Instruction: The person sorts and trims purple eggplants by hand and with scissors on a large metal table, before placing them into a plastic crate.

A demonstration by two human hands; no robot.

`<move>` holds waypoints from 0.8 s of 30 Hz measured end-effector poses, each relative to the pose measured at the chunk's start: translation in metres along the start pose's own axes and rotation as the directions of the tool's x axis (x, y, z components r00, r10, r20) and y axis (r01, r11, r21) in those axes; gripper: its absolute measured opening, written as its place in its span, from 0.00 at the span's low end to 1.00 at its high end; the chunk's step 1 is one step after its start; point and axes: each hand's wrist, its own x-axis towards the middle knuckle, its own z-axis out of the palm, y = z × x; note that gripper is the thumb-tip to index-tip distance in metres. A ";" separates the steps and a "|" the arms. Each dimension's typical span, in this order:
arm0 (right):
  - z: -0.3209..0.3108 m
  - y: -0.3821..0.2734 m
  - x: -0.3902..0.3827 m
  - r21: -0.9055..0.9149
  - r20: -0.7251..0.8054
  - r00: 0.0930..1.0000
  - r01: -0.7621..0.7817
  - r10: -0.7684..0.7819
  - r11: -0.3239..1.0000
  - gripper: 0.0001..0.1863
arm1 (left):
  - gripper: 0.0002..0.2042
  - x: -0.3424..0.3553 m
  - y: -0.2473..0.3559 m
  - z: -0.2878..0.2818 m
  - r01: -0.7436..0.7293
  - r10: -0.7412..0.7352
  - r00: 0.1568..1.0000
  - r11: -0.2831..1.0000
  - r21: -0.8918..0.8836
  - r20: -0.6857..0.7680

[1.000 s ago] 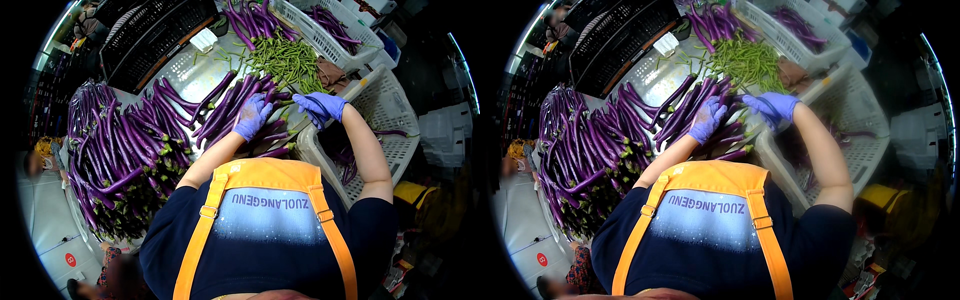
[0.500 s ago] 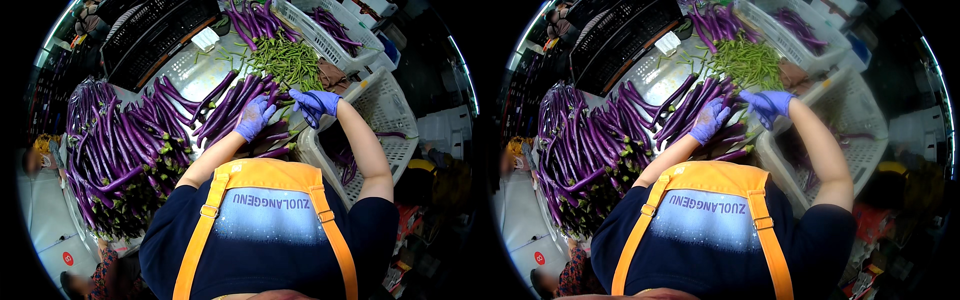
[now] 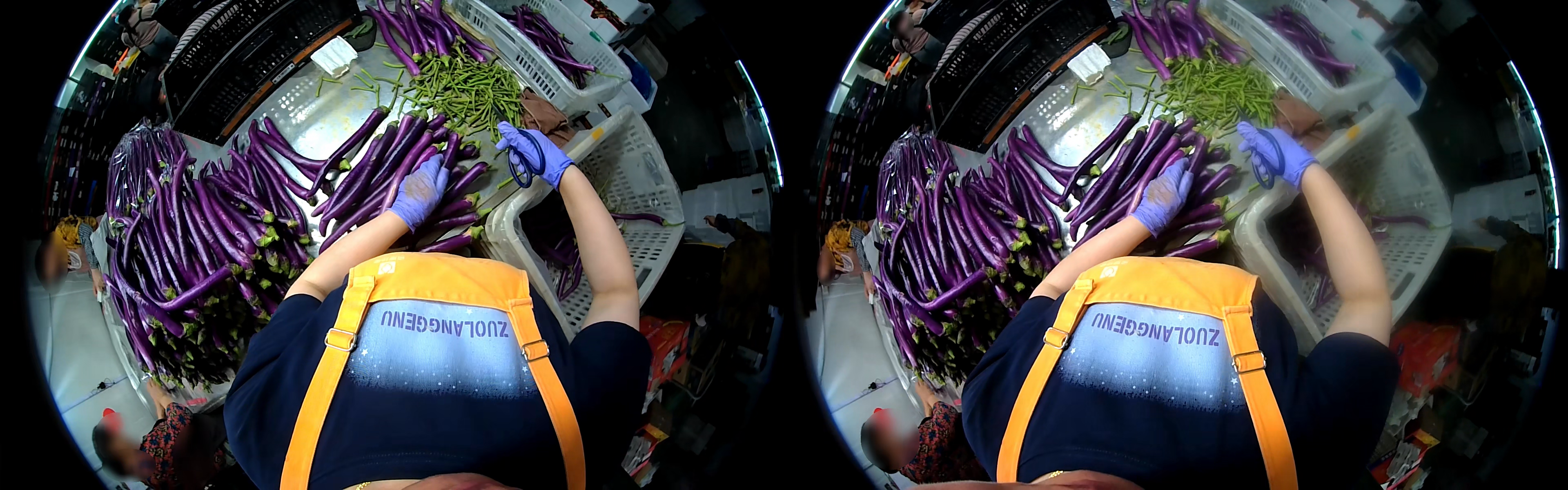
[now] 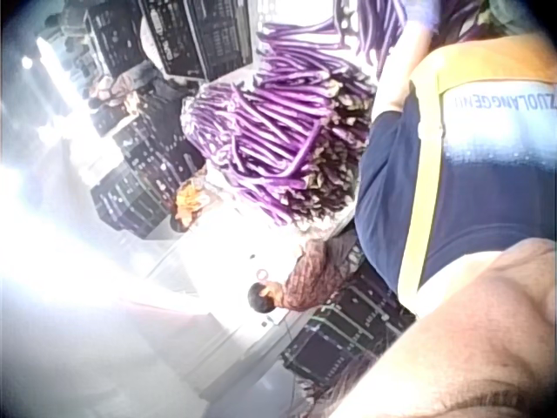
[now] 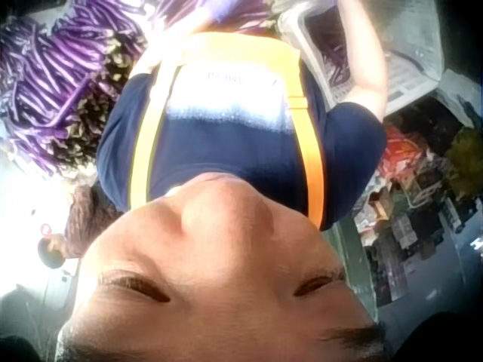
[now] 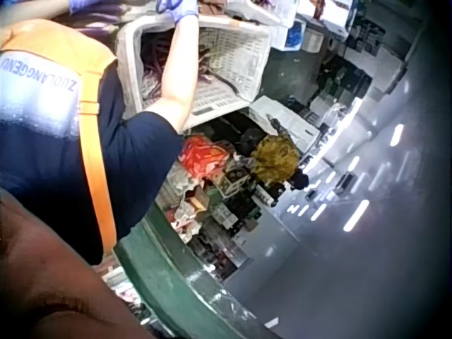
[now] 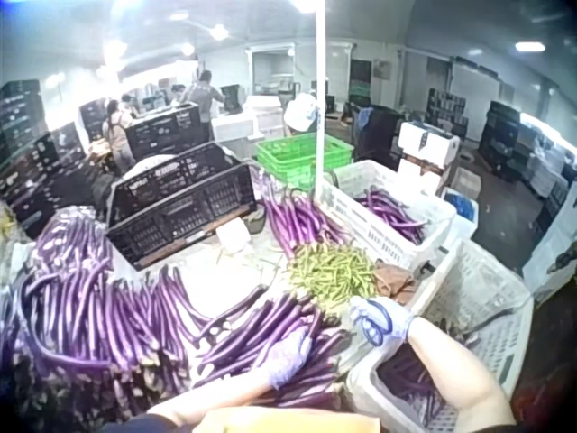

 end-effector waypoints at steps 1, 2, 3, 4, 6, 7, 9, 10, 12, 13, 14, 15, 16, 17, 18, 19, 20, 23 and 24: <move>0.000 0.000 -0.003 0.041 0.022 1.000 -0.002 0.001 0.999 0.33 | 0.17 0.002 -0.002 -0.005 0.106 -0.105 0.991 0.994 -0.004 0.082; 0.000 0.001 -0.006 0.030 0.047 0.999 0.018 -0.019 0.999 0.33 | 0.17 0.006 -0.015 -0.003 -0.015 0.014 0.992 1.000 0.012 0.122; 0.002 0.001 -0.008 0.021 0.063 0.998 0.013 -0.015 1.000 0.33 | 0.16 0.011 -0.023 -0.004 -0.133 0.127 0.979 0.991 0.025 0.160; 0.005 0.000 -0.011 0.011 0.079 0.997 0.009 -0.010 1.000 0.33 | 0.16 0.016 -0.029 -0.002 -0.123 0.100 0.968 0.988 0.089 0.230; 0.007 0.002 -0.009 0.003 0.084 0.996 -0.031 0.031 1.000 0.32 | 0.15 0.027 -0.024 -0.005 -0.127 0.044 0.931 0.970 0.208 0.362; 0.009 0.003 -0.009 -0.003 0.091 0.996 -0.014 0.014 1.000 0.32 | 0.16 0.031 -0.021 -0.007 -0.105 -0.002 0.901 0.969 0.222 0.434; 0.010 0.001 -0.012 -0.008 0.098 0.995 0.026 -0.025 1.000 0.31 | 0.17 0.041 -0.013 -0.011 -0.075 -0.090 0.817 0.963 0.260 0.569; 0.009 0.016 0.000 -0.045 0.058 0.996 0.070 -0.068 0.996 0.29 | 0.17 0.043 -0.018 -0.005 -0.077 -0.084 0.829 0.962 0.261 0.553; 0.018 0.008 -0.006 0.029 0.090 0.996 -0.001 -0.001 1.000 0.29 | 0.17 0.044 -0.040 0.018 -0.130 -0.103 0.807 0.929 0.346 0.581; 0.020 0.000 -0.010 0.059 0.091 0.995 -0.036 0.030 0.998 0.29 | 0.17 0.051 -0.044 0.030 -0.171 -0.096 0.799 0.910 0.378 0.594; 0.014 0.010 -0.005 0.238 0.154 0.985 -0.112 0.077 0.965 0.26 | 0.16 0.055 -0.046 0.033 -0.198 -0.054 0.799 0.916 0.348 0.598; 0.015 0.008 -0.008 0.265 0.166 0.980 -0.149 0.107 0.953 0.24 | 0.17 0.061 -0.041 0.025 -0.222 -0.036 0.750 0.927 0.303 0.660; 0.015 0.015 0.001 0.285 0.173 0.978 -0.165 0.119 0.944 0.23 | 0.18 0.067 -0.050 0.022 -0.213 -0.038 0.691 0.944 0.253 0.721; 0.013 0.020 0.004 0.369 0.225 0.969 -0.177 0.097 0.912 0.25 | 0.19 0.070 -0.046 0.013 -0.228 -0.006 0.661 0.951 0.209 0.750; 0.009 0.033 0.011 0.347 0.209 0.977 -0.109 0.036 0.931 0.27 | 0.20 0.072 -0.027 0.003 -0.136 -0.079 0.622 0.969 0.207 0.779; 0.017 0.023 0.011 0.266 0.161 0.984 -0.122 0.081 0.956 0.27 | 0.24 0.071 -0.022 -0.007 -0.119 -0.067 0.591 0.978 0.170 0.804; 0.019 0.013 0.009 0.233 0.211 0.977 -0.045 -0.006 0.971 0.26 | 0.27 0.068 -0.029 -0.002 -0.154 -0.060 0.602 0.970 0.190 0.796; 0.034 0.015 0.026 -0.027 0.186 0.980 0.076 -0.070 0.997 0.27 | 0.24 0.038 -0.041 0.021 -0.154 -0.086 0.789 0.931 0.331 0.608; 0.028 0.016 0.021 0.018 0.159 0.986 0.048 -0.050 0.999 0.29 | 0.24 0.047 -0.050 0.033 -0.141 -0.076 0.751 0.952 0.271 0.656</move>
